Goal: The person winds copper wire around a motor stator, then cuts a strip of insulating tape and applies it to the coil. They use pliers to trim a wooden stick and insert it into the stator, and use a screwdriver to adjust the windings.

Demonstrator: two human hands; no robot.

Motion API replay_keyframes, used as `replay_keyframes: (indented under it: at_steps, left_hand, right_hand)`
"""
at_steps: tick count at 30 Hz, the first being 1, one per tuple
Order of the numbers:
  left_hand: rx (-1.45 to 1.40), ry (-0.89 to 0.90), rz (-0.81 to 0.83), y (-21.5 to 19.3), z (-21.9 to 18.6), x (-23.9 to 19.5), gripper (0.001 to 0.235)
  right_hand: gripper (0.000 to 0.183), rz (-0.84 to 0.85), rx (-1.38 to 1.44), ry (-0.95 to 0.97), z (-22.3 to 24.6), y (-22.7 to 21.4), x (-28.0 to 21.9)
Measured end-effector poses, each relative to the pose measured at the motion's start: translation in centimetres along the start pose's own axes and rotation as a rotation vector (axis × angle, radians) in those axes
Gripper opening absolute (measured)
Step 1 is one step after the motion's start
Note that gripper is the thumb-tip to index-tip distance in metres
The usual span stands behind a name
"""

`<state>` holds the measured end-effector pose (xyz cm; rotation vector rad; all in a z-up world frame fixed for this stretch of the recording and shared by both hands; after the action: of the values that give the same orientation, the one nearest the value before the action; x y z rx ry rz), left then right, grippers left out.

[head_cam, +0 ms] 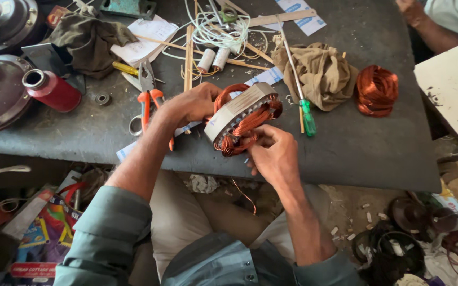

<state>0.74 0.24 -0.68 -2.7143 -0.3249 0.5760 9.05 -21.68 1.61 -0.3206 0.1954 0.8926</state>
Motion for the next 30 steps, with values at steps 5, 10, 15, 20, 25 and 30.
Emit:
replay_keyframes:
  at_steps: [5, 10, 15, 20, 25, 30]
  left_hand:
    - [-0.054, 0.046, -0.008, 0.1, 0.1, 0.3, 0.018]
    - [0.094, 0.013, -0.02, -0.2, -0.2, 0.2, 0.02]
    - [0.375, 0.095, 0.015, -0.4, -1.0, 2.0, 0.028]
    - [0.29, 0.117, 0.072, -0.4, -1.2, 2.2, 0.034]
    - [0.355, 0.116, 0.073, -0.4, -0.6, 1.9, 0.037]
    - [0.184, 0.098, 0.07, -0.3, -1.1, 1.1, 0.041]
  right_hand:
    - [0.027, 0.005, -0.163, 0.006, 1.5, -0.3, -0.6]
    - [0.031, 0.04, -0.419, -0.098, 3.2, -0.9, -1.2]
    - [0.028, 0.168, -0.313, 0.132, 2.6, -1.9, -2.2]
    - [0.029, 0.212, -0.166, 0.102, 0.7, -2.3, -1.7]
    - [0.029, 0.064, 0.27, -0.105, -0.5, -2.4, -0.5]
    - [0.021, 0.0, 0.146, -0.147, -0.6, -0.5, -0.4]
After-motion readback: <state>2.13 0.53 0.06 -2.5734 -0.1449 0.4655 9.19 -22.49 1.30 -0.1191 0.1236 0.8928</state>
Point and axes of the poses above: each hand's wrist, its own x-axis towards the middle knuckle, its own y-axis out of the palm, z = x × y, the point moved 1 cm from there along x, towards the middle knuckle, and after that the axes turned 4 degrees about z, right-handed, at the moved point
